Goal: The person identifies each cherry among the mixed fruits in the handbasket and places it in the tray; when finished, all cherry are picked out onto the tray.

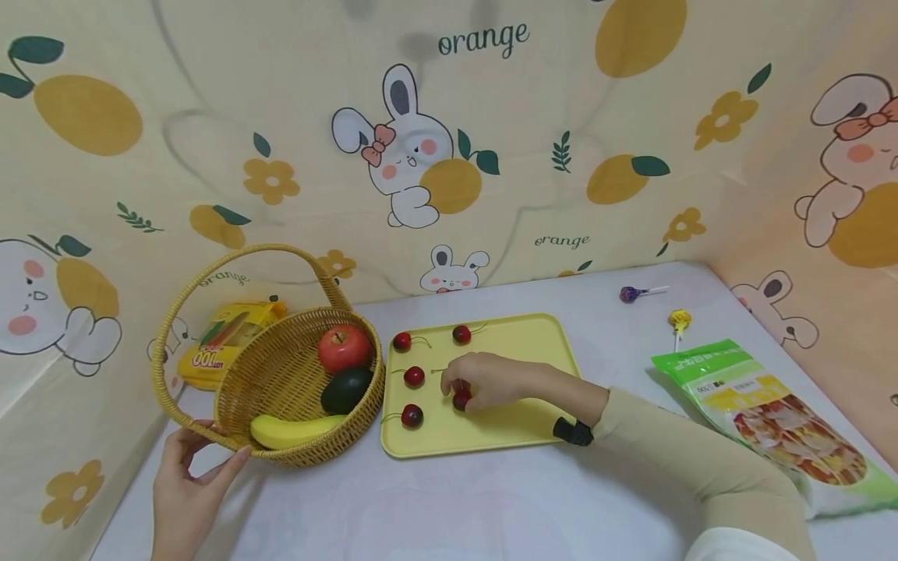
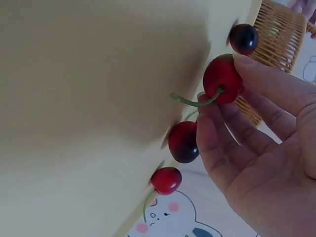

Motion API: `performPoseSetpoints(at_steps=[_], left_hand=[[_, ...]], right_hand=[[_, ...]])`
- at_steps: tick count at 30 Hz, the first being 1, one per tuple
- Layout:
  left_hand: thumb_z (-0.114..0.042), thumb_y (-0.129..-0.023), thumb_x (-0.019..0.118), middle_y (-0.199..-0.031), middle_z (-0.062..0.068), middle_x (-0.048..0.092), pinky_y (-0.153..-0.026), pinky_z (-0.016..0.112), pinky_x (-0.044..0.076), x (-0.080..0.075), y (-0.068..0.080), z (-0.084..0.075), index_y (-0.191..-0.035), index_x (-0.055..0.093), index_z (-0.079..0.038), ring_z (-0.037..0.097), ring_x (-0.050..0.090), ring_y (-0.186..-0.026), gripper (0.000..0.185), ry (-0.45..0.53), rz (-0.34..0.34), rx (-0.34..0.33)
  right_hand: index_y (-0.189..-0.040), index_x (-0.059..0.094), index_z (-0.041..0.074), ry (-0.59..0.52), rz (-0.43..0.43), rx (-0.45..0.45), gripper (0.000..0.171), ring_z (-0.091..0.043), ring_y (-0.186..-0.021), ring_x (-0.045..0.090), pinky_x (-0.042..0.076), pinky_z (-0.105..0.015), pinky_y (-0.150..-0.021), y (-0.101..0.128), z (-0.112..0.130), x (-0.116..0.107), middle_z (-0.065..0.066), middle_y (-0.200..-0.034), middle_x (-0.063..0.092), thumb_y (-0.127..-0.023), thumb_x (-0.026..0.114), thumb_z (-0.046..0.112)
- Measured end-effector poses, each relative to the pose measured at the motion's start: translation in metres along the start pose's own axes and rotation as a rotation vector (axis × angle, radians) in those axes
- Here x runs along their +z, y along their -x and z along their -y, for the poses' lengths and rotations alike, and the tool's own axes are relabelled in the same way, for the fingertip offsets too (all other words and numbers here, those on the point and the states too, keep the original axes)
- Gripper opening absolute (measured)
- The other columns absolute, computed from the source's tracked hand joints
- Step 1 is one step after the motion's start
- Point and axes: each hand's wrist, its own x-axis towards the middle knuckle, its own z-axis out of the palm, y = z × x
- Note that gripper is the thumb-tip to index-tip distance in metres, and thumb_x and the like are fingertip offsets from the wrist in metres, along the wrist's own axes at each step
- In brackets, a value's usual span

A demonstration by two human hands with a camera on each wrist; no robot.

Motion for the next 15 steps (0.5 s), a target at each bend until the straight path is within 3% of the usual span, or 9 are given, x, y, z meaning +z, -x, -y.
performPoseSetpoints(at_steps=[15], left_hand=[[0.015, -0.076, 0.079, -0.113, 0.005, 0.053, -0.071, 0.015, 0.061, 0.0007, 0.0006, -0.0012, -0.124, 0.049, 0.004, 0.006, 0.053, -0.107, 0.058, 0.000, 0.001, -0.012]], right_hand=[[-0.109, 0.070, 0.006, 0.010, 0.002, 0.037, 0.030, -0.013, -0.093, 0.059, 0.056, -0.026, -0.086, 0.0023, -0.0015, 0.0061, 0.001, -0.105, 0.068, -0.082, 0.079, 0.000]])
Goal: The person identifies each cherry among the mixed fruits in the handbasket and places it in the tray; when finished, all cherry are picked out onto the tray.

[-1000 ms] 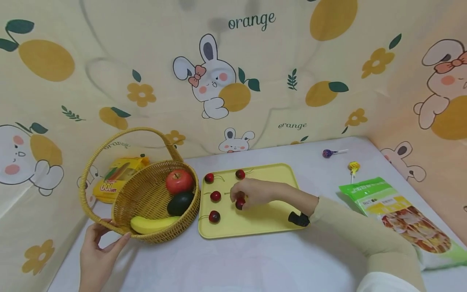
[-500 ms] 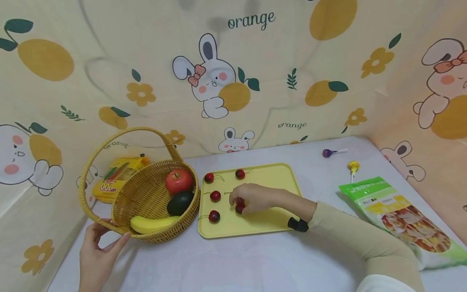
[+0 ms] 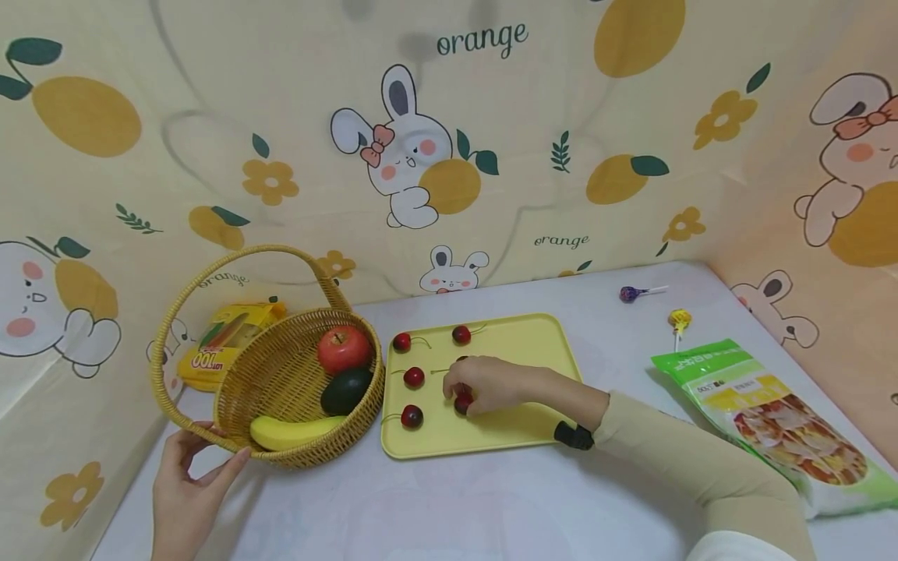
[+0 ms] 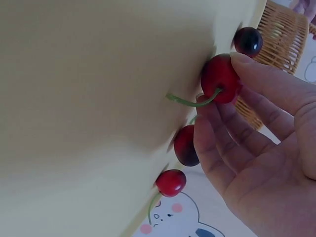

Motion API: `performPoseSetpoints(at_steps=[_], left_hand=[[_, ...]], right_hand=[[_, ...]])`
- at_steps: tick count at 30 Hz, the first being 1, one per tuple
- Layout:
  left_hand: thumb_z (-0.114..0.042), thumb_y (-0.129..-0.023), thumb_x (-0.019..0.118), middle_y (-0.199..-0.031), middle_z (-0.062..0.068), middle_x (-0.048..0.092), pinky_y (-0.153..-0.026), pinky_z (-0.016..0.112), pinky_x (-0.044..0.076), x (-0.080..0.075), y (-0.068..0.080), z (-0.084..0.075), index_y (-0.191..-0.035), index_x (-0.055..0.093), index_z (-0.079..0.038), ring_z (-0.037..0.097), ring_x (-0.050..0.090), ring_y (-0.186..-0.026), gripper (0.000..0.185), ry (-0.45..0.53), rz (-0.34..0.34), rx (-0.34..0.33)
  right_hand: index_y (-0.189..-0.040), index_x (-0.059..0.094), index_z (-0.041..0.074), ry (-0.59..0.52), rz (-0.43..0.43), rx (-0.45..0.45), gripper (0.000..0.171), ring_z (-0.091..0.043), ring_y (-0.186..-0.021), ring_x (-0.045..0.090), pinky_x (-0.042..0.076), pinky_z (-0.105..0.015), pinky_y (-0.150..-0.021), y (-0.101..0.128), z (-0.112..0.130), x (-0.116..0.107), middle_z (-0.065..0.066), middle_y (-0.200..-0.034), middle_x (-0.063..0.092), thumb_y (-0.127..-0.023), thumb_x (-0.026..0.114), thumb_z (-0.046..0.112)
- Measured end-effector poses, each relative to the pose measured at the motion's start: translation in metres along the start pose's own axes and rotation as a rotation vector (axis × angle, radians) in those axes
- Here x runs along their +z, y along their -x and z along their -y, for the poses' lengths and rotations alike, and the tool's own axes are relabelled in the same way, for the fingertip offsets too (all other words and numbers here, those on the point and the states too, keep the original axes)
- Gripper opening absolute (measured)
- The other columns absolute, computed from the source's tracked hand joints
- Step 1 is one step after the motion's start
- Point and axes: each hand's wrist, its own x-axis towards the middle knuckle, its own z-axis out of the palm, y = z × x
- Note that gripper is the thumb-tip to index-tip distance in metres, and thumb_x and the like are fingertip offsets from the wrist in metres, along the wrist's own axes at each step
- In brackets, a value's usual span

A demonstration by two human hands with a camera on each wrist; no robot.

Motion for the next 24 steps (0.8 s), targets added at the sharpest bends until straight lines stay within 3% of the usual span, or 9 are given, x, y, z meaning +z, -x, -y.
performPoseSetpoints(at_steps=[6, 9, 12, 14, 16, 18, 20, 21, 24], left_hand=[[0.014, -0.077, 0.079, -0.114, 0.006, 0.053, -0.071, 0.014, 0.061, -0.001, 0.000, 0.000, -0.125, 0.048, 0.005, 0.006, 0.053, -0.107, 0.058, -0.006, 0.002, 0.007], [0.015, -0.077, 0.078, -0.114, 0.007, 0.053, -0.071, 0.014, 0.061, -0.001, 0.001, 0.000, -0.125, 0.048, 0.005, 0.006, 0.053, -0.107, 0.058, 0.003, 0.001, 0.011], [0.015, -0.076, 0.078, -0.114, 0.006, 0.053, -0.071, 0.014, 0.061, -0.001, 0.001, 0.000, -0.125, 0.048, 0.005, 0.007, 0.053, -0.107, 0.058, 0.003, -0.006, 0.012], [0.015, -0.076, 0.078, -0.113, 0.005, 0.053, -0.071, 0.014, 0.061, -0.001, 0.002, 0.000, -0.126, 0.048, 0.005, 0.006, 0.053, -0.107, 0.059, 0.003, -0.013, 0.012], [0.016, -0.076, 0.078, -0.114, 0.004, 0.053, -0.072, 0.014, 0.061, 0.000, 0.002, 0.000, -0.127, 0.048, 0.005, 0.006, 0.053, -0.108, 0.060, 0.005, -0.018, 0.014], [0.015, -0.077, 0.077, -0.118, 0.002, 0.050, -0.075, 0.013, 0.059, 0.001, 0.003, -0.003, -0.132, 0.046, 0.004, 0.007, 0.051, -0.110, 0.064, 0.000, -0.032, 0.016], [0.013, -0.077, 0.078, -0.126, -0.003, 0.045, -0.083, 0.009, 0.056, 0.001, 0.004, -0.009, -0.140, 0.043, 0.000, 0.008, 0.046, -0.116, 0.073, -0.030, -0.093, 0.044], [0.010, -0.079, 0.077, -0.131, -0.005, 0.042, -0.091, 0.009, 0.052, 0.000, 0.005, -0.012, -0.143, 0.042, -0.003, 0.009, 0.043, -0.121, 0.075, -0.049, -0.134, 0.089], [-0.013, -0.086, 0.073, -0.142, -0.005, 0.034, -0.115, 0.019, 0.033, 0.002, 0.009, -0.033, -0.143, 0.041, -0.003, 0.018, 0.032, -0.132, 0.067, -0.126, -0.330, 0.289]], right_hand=[[-0.111, 0.070, 0.007, 0.073, -0.053, 0.005, 0.029, -0.017, -0.094, 0.061, 0.057, -0.029, -0.084, 0.002, 0.007, -0.005, 0.000, -0.105, 0.066, -0.084, 0.081, 0.013], [-0.109, 0.071, 0.007, 0.175, -0.169, -0.015, 0.026, -0.019, -0.095, 0.062, 0.058, -0.033, -0.083, 0.003, 0.015, -0.007, -0.003, -0.106, 0.065, -0.087, 0.078, 0.019], [-0.111, 0.071, 0.006, 0.347, -0.317, -0.015, 0.031, -0.027, -0.105, 0.061, 0.055, -0.044, -0.095, 0.005, 0.022, -0.007, -0.010, -0.116, 0.064, -0.090, 0.075, 0.028], [-0.120, 0.068, 0.004, 0.472, -0.356, 0.038, 0.044, -0.033, -0.121, 0.055, 0.045, -0.054, -0.108, 0.007, 0.025, -0.005, -0.016, -0.131, 0.059, -0.093, 0.070, 0.039], [-0.134, 0.060, 0.003, 0.555, -0.330, 0.120, 0.062, -0.039, -0.138, 0.040, 0.028, -0.063, -0.118, 0.009, 0.027, -0.002, -0.020, -0.148, 0.046, -0.096, 0.061, 0.052], [-0.146, 0.050, 0.005, 0.597, -0.277, 0.193, 0.077, -0.043, -0.146, 0.023, 0.015, -0.071, -0.119, 0.013, 0.028, 0.002, -0.021, -0.158, 0.030, -0.096, 0.049, 0.064], [-0.152, 0.040, 0.008, 0.598, -0.233, 0.246, 0.085, -0.046, -0.148, 0.011, 0.008, -0.074, -0.117, 0.016, 0.029, 0.006, -0.020, -0.162, 0.020, -0.095, 0.041, 0.071], [-0.153, 0.038, 0.009, 0.587, -0.222, 0.265, 0.087, -0.047, -0.148, 0.008, 0.007, -0.076, -0.116, 0.017, 0.029, 0.007, -0.020, -0.163, 0.017, -0.094, 0.040, 0.072], [-0.154, 0.037, 0.011, 0.569, -0.209, 0.305, 0.088, -0.050, -0.147, 0.006, 0.004, -0.079, -0.114, 0.019, 0.032, 0.007, -0.022, -0.163, 0.015, -0.093, 0.041, 0.074]])
